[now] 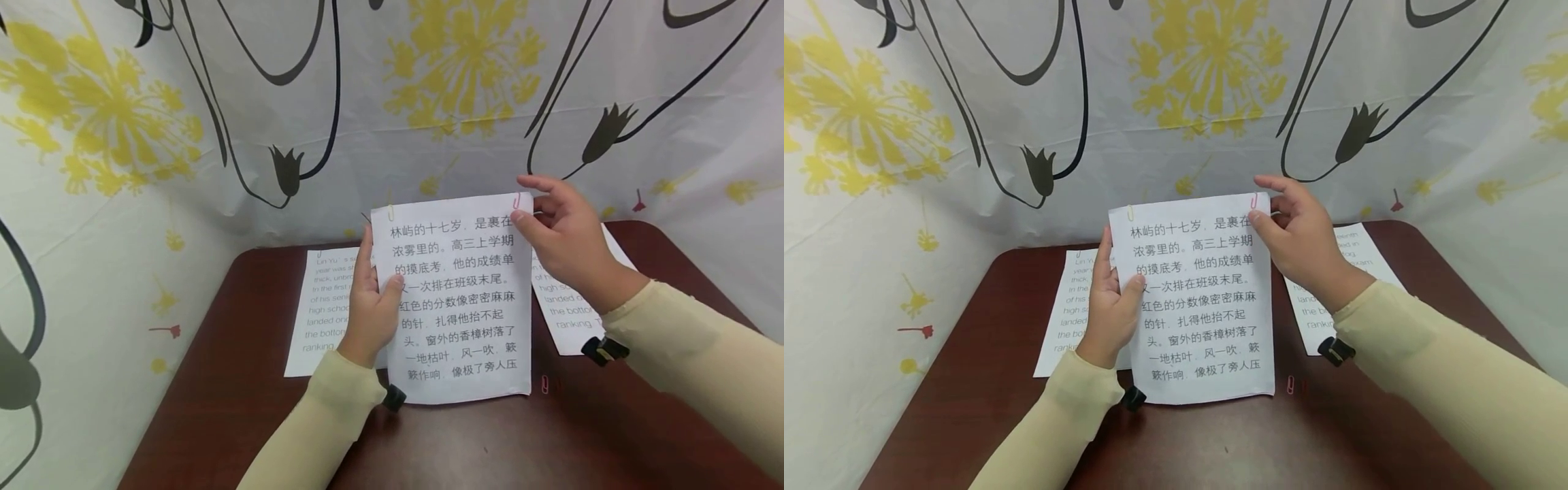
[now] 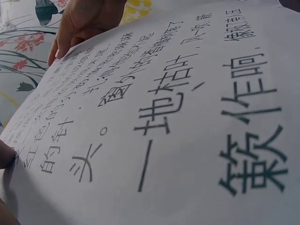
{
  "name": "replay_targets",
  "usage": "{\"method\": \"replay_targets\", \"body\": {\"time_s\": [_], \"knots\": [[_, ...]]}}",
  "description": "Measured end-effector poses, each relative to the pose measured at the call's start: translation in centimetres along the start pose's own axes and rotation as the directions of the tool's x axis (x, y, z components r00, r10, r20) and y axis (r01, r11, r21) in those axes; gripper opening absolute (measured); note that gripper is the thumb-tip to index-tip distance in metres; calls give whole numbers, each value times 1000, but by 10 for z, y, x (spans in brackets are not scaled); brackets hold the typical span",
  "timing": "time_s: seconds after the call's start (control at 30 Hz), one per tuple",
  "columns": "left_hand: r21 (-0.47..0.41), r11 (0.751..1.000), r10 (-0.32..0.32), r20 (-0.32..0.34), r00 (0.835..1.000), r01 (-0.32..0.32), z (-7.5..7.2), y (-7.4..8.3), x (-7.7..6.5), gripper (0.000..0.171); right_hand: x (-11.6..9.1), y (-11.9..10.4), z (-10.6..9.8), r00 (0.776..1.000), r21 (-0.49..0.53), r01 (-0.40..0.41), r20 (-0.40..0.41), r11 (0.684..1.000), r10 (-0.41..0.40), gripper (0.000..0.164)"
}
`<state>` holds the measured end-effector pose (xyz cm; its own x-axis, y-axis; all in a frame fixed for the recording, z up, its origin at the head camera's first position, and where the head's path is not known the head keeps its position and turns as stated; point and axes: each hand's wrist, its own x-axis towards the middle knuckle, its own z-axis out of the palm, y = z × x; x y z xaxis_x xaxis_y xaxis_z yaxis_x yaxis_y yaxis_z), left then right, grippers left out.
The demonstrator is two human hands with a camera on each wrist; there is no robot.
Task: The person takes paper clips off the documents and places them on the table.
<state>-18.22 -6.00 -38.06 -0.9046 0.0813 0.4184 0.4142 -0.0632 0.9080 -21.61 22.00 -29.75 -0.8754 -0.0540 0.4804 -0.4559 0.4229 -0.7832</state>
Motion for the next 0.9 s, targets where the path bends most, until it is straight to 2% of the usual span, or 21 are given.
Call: {"method": "replay_targets", "body": {"time_s": [0.23, 0.4, 0.9], "knots": [[-12, 999, -36, -11, 999, 36, 2, -4, -1, 94, -1, 0, 3, 1000, -6, -8, -4, 1000, 8, 43], [3, 999, -39, -20, 999, 39, 2, -6, -1, 94, -2, 1, 5, 1000, -4, -3, -8, 1000, 3, 37], [-8, 998, -61, -8, 998, 61, 0, -9, -1, 93, 1, 0, 2, 1000, -18, -21, 12, 1000, 21, 37]]}}
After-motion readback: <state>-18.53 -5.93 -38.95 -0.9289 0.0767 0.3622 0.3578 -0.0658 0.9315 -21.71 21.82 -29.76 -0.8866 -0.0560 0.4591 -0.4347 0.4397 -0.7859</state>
